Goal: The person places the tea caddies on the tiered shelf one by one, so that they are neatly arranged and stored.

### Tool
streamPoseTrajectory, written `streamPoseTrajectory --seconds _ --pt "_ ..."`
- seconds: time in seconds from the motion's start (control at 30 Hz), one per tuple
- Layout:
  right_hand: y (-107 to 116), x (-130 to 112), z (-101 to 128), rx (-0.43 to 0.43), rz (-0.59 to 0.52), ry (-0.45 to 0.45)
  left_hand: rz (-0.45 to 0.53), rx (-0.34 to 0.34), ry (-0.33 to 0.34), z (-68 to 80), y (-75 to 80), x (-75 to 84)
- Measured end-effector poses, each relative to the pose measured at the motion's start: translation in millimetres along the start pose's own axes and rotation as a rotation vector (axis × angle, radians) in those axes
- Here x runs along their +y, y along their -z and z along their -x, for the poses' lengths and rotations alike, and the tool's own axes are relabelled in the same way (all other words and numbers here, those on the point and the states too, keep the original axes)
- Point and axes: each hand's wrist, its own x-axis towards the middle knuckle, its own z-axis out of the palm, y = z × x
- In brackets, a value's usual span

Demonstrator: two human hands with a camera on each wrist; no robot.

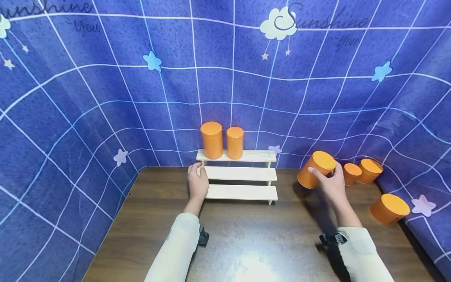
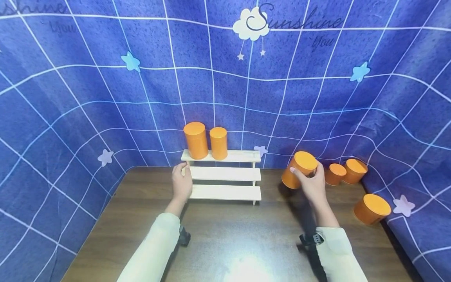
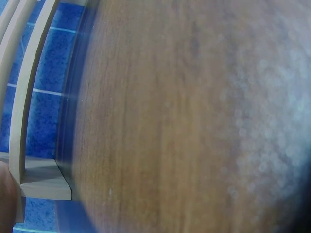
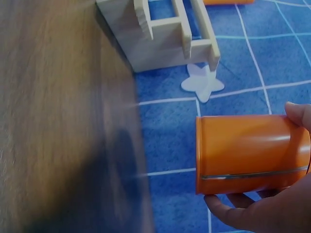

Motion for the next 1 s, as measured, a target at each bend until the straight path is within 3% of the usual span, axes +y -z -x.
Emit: streamPoseTrajectory --seconds 0.37,0.67,1.0 --pt "-14 -23 9 -0.033 -0.028 0.088 0.005 0.002 -0.006 1.0 0.9 2.5" --pt "-26 -37 14 -0.068 0.042 0.211 0.003 0.01 0.01 2.1 1.1 4.7" --pt "-44 -46 17 -0.115 -0.047 0.29 -0.006 0.016 0.015 1.6 1.4 4.9"
